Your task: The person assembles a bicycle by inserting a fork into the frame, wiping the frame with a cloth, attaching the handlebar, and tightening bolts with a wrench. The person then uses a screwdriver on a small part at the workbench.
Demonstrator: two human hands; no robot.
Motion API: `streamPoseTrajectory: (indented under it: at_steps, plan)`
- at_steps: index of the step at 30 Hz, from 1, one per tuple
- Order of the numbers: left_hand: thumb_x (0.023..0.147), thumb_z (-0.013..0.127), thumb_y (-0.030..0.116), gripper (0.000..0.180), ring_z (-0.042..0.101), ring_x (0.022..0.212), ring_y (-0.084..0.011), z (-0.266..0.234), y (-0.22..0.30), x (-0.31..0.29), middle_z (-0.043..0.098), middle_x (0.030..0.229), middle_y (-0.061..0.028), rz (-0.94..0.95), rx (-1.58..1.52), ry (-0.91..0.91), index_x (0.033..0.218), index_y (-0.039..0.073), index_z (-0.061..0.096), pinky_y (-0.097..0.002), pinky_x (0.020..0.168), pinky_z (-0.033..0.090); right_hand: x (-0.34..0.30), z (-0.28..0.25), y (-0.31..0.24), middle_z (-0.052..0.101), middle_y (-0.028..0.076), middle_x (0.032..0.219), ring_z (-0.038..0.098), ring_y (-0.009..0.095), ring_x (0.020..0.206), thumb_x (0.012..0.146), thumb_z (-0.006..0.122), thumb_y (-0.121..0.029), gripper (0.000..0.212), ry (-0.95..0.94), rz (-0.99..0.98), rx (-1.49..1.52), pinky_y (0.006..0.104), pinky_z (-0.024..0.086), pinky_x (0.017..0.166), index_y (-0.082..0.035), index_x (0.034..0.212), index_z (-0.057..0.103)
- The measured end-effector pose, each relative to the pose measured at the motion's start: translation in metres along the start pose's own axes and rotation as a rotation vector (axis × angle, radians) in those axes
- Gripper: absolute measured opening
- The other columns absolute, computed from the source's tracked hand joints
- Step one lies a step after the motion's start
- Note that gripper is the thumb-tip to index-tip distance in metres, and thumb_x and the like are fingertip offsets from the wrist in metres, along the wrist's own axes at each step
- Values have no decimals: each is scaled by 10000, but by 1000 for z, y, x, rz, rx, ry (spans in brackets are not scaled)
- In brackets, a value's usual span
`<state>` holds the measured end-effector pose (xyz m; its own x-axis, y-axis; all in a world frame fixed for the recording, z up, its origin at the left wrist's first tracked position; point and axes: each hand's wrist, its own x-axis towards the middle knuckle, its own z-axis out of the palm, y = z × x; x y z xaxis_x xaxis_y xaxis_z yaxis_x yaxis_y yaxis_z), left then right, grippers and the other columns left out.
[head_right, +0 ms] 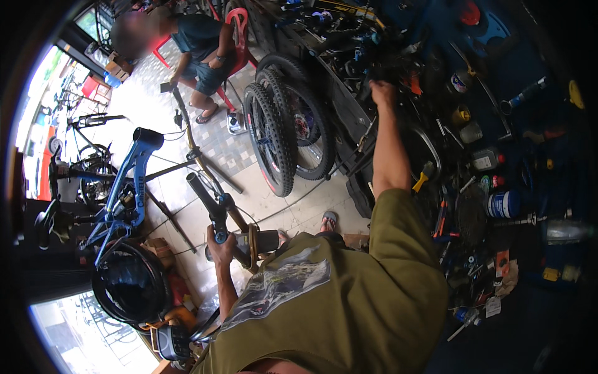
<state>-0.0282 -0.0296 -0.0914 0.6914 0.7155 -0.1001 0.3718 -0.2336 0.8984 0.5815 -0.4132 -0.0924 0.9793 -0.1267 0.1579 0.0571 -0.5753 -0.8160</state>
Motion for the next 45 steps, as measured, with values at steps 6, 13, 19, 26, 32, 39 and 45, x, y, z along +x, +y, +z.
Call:
streamPoseTrajectory:
  at_steps: [6,13,19,26,32,39,45]
  plan:
    - [760,737,85,476,601,676,-129,-12,4,-10,646,811,-53,28,39,81,1199,-1,575,-307,602,505,-9,-29,-111,705,79,1165,637,204,1121,994,686,-407,421,175,-132,770,371,463,1010,-52,1220,689]
    - [727,776,195,496,605,736,-231,-17,46,3,644,842,-142,-94,66,6,1118,-13,552,-383,703,520,-123,-67,-216,677,110,1190,635,243,1128,1054,608,-279,286,-704,-432,1351,416,478,1036,-52,1227,625]
    - [735,746,178,476,634,768,-267,-11,67,8,663,882,-184,-94,67,2,1112,-27,540,-402,736,531,-311,47,-254,654,102,1241,664,223,1134,891,633,23,459,-824,-48,1482,403,555,1010,-68,1336,570]
    - [758,764,167,505,706,780,-349,-2,74,1,690,852,-227,17,19,-17,1146,-41,515,-434,737,550,-483,168,-198,658,96,1081,663,230,993,781,886,-198,578,-756,-352,636,398,530,860,-46,1216,538]
    - [773,791,178,558,733,819,-441,1,70,-12,698,873,-298,-102,14,-67,1142,-45,436,-474,703,556,-484,165,-226,734,131,844,711,321,811,828,813,-292,280,-859,-477,486,444,542,770,-37,900,722]
    - [785,768,156,530,734,822,-411,-7,83,-19,701,879,-275,-86,28,-45,1144,-40,430,-463,725,553,-494,154,-268,738,21,816,666,111,747,863,788,-212,194,-834,-112,550,322,521,701,-37,936,746]
    - [772,748,144,525,700,757,-460,-12,89,-30,672,813,-283,-84,63,-59,1150,-23,425,-497,674,530,-481,153,-296,701,-15,789,610,59,704,911,745,-109,82,-689,38,908,280,486,656,-36,877,735]
